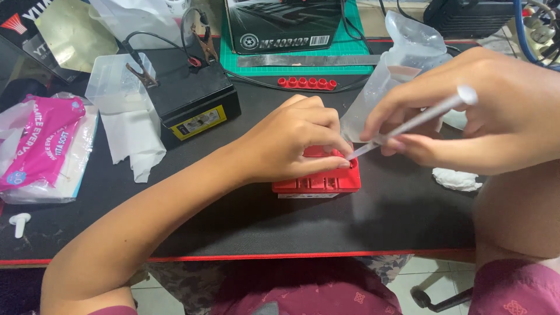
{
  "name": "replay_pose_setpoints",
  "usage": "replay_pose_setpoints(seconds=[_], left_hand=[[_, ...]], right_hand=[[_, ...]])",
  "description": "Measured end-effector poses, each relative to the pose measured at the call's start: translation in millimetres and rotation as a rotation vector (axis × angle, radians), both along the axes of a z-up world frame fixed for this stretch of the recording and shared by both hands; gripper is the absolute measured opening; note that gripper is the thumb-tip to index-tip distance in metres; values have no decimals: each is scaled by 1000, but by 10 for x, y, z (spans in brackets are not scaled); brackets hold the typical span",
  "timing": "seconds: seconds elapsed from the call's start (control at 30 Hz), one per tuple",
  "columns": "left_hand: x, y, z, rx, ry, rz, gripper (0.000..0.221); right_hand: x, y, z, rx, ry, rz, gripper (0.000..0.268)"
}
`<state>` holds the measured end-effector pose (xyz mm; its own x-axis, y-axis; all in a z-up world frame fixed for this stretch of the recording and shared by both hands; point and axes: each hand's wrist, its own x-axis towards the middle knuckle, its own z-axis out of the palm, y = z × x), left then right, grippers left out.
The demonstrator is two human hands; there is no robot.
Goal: Filling a small lead-acid battery with electrolyte liquid using a syringe
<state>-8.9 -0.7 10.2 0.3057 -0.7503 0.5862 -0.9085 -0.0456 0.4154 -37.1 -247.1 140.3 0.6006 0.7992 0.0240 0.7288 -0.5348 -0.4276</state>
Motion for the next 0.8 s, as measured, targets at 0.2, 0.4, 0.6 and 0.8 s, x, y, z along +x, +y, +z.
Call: replay_pose_setpoints(seconds=[0.2,0.4,0.6,0.8], left_hand=[[11,-3,-16,14,-16,-10,12],[12,-20,-56,18,-52,-3,9],[31,9,24,22,177,-12,23],[136,41,15,129,752,85,55]], right_hand=[[177,-167,62,-40,281,245,87],[239,-205,49,-54,382,302,101],[281,-230,38,-55,419,333,102],[312,-209,66,-59,481,358,100]])
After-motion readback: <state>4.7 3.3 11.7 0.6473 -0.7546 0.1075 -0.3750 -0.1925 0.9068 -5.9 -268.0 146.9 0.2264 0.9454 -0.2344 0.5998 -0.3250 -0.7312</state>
